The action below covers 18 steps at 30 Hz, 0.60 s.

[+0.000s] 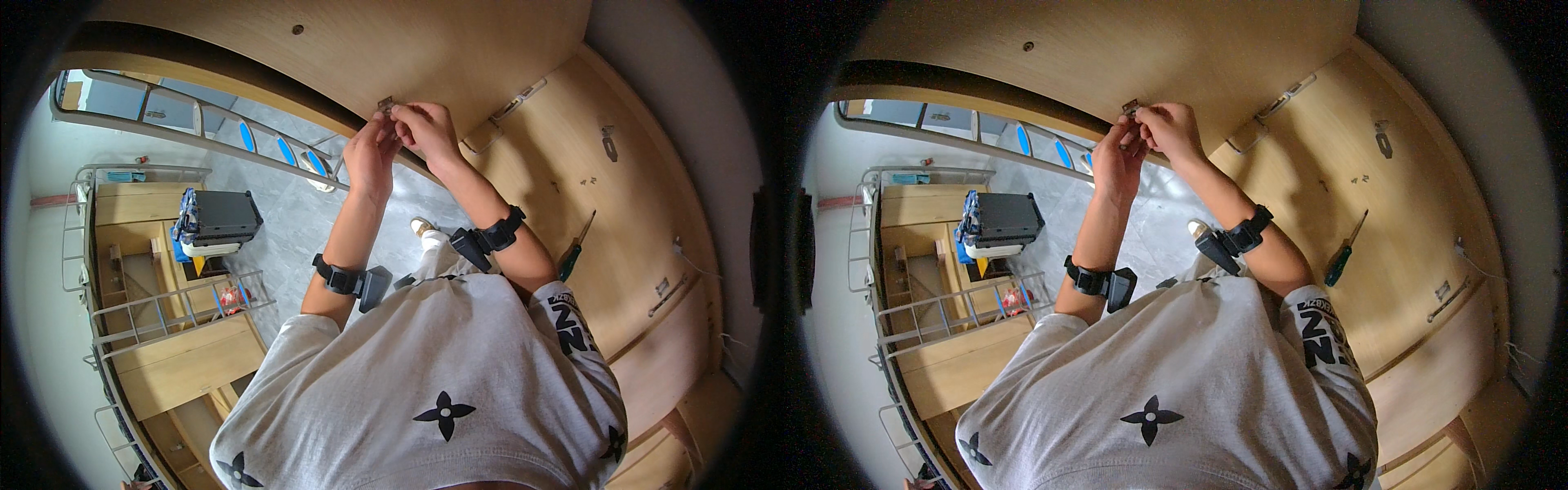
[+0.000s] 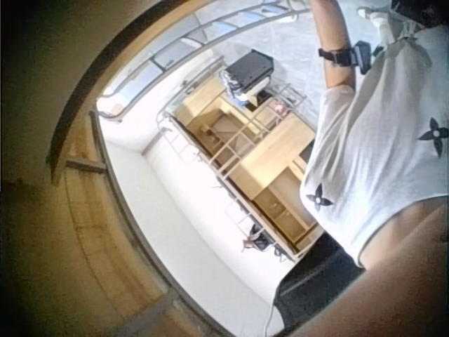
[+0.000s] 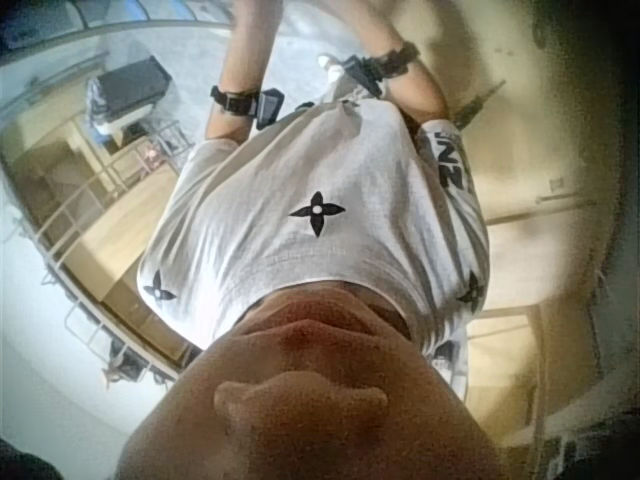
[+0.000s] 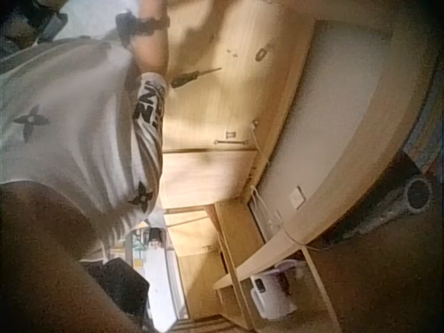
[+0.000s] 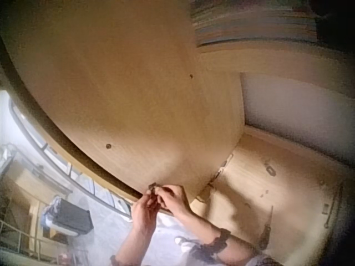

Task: The person attaches a metal hinge to a wooden wardrobe door using a screwdriver, positioning the hinge against the wood and tightening screws.

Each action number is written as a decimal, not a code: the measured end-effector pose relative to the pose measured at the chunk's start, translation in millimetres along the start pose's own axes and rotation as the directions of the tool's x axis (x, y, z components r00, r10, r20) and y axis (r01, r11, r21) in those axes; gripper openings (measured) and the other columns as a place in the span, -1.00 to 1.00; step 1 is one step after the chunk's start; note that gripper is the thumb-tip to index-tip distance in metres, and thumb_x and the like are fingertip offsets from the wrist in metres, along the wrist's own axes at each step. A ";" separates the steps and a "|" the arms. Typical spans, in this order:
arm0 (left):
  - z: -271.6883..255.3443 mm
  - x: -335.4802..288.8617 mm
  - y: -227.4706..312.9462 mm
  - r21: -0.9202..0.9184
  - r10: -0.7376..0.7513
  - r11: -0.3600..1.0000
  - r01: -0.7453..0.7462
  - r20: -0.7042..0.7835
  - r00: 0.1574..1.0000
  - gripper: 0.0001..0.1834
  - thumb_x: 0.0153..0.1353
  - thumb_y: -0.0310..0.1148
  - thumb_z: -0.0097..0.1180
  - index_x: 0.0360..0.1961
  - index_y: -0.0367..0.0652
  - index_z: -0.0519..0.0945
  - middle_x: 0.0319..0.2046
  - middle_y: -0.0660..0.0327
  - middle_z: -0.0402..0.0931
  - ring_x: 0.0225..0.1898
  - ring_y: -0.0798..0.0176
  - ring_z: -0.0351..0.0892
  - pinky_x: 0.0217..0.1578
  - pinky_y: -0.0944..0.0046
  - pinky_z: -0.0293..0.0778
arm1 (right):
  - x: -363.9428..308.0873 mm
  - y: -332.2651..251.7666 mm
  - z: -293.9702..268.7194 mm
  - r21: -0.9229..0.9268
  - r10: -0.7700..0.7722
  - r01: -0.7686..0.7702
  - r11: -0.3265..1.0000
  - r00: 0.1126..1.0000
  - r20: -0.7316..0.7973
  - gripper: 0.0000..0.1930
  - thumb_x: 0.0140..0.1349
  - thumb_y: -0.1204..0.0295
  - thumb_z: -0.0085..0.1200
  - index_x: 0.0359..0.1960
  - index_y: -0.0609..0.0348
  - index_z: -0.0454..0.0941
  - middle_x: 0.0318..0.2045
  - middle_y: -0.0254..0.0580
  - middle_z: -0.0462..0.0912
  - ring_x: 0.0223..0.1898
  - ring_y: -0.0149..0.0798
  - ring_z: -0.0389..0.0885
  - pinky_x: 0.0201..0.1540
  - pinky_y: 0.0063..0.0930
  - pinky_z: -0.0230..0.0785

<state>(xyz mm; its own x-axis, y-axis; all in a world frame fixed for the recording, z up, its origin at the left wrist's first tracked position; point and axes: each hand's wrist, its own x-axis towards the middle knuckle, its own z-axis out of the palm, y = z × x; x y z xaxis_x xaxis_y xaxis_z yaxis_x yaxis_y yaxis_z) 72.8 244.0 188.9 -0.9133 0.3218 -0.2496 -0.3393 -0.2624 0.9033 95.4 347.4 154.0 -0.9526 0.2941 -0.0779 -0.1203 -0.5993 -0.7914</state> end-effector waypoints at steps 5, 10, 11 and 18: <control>-9.3 1.4 -3.9 0.011 0.025 1.000 -0.026 0.005 1.000 -0.79 0.31 -0.29 -0.05 -0.29 -0.23 0.51 -0.43 0.21 0.53 -0.33 0.26 0.50 -0.25 0.26 0.41 | -2.8 -0.4 3.5 0.093 0.069 -0.069 0.993 0.998 0.003 -0.81 0.18 0.40 0.08 -0.55 0.21 0.49 -0.71 -0.39 0.42 -0.70 -0.54 0.29 -0.66 -0.63 -0.02; -14.7 1.4 -4.8 -0.022 0.046 0.999 -0.046 -0.006 0.999 -0.76 0.29 -0.31 0.00 -0.27 -0.30 0.55 -0.41 0.17 0.55 -0.35 0.27 0.54 -0.30 0.33 0.46 | -4.9 -1.0 7.2 0.147 0.103 -0.101 0.984 0.995 -0.003 -0.82 0.18 0.40 0.09 -0.55 0.20 0.49 -0.72 -0.38 0.41 -0.72 -0.52 0.29 -0.69 -0.62 -0.03; -12.8 0.0 -3.8 -0.018 0.044 0.999 -0.044 -0.017 0.999 -0.76 0.29 -0.31 0.00 -0.28 -0.30 0.55 -0.41 0.17 0.55 -0.36 0.27 0.54 -0.30 0.32 0.47 | -4.5 0.2 6.6 0.171 0.105 -0.105 0.980 0.994 0.007 -0.82 0.17 0.40 0.09 -0.54 0.20 0.49 -0.72 -0.37 0.41 -0.72 -0.52 0.29 -0.69 -0.62 -0.02; -12.1 -4.1 -1.8 -0.005 0.056 0.998 -0.056 -0.025 0.998 -0.77 0.29 -0.33 -0.01 -0.27 -0.31 0.55 -0.39 0.16 0.55 -0.35 0.27 0.54 -0.31 0.32 0.47 | -5.7 0.7 9.2 0.229 0.128 -0.121 0.966 0.992 -0.018 -0.82 0.18 0.43 0.05 -0.53 0.25 0.47 -0.71 -0.31 0.43 -0.73 -0.48 0.30 -0.73 -0.60 0.00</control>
<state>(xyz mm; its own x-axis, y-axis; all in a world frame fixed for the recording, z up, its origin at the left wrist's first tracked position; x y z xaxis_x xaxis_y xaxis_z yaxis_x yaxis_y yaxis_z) 74.4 232.2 184.1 -0.9362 0.2839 -0.2073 -0.2887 -0.2844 0.9142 98.2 338.5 159.5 -0.9548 0.2284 -0.1901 -0.0650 -0.7848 -0.6164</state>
